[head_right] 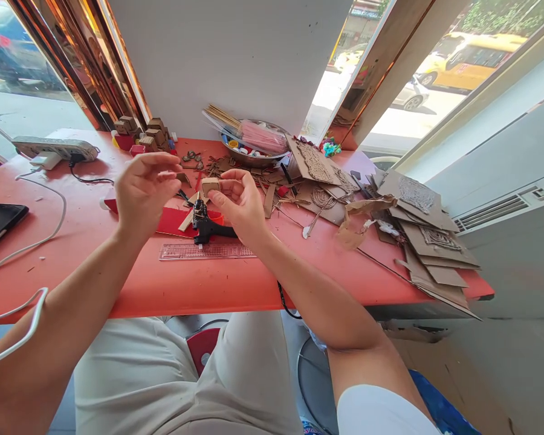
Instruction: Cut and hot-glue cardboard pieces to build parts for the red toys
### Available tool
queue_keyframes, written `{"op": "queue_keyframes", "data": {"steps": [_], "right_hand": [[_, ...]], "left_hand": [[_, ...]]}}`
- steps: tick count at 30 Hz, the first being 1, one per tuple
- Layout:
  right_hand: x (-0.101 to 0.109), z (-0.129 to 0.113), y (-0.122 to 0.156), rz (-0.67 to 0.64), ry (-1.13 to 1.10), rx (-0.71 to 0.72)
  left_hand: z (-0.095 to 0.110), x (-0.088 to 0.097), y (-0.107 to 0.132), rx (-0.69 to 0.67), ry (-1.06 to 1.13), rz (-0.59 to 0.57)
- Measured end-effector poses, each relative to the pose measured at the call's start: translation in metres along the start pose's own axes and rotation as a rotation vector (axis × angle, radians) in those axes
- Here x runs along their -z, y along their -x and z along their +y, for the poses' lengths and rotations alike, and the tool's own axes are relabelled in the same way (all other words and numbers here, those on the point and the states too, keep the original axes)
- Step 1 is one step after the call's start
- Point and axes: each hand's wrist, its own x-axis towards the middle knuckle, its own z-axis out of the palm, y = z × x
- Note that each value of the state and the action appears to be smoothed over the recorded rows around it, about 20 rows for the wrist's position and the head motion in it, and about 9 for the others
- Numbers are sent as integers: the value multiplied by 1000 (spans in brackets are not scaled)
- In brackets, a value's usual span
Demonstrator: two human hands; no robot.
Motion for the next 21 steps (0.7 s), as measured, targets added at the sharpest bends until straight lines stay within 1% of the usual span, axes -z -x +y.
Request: {"op": "queue_keyframes", "data": {"steps": [2,4,8,11,15,21], "right_hand": [[0,-1,0,-3,-18,-8],[0,-3,1,-4,-38,-21],[-1,-5,3,-21,-74,-40],[-1,-5,3,-30,-81,-27],[-3,-4,3,-56,-93,-36],[-6,-10,4,-83,-92,-54]], "left_hand": [[-5,4,-5,63,98,95],[-9,5,-7,100,152,157],[-9,1,-6,103,187,188],[-7,-2,-4,94,168,174],[-4,-1,-3,125,146,126],[7,-1,0,188,244,-53]]}}
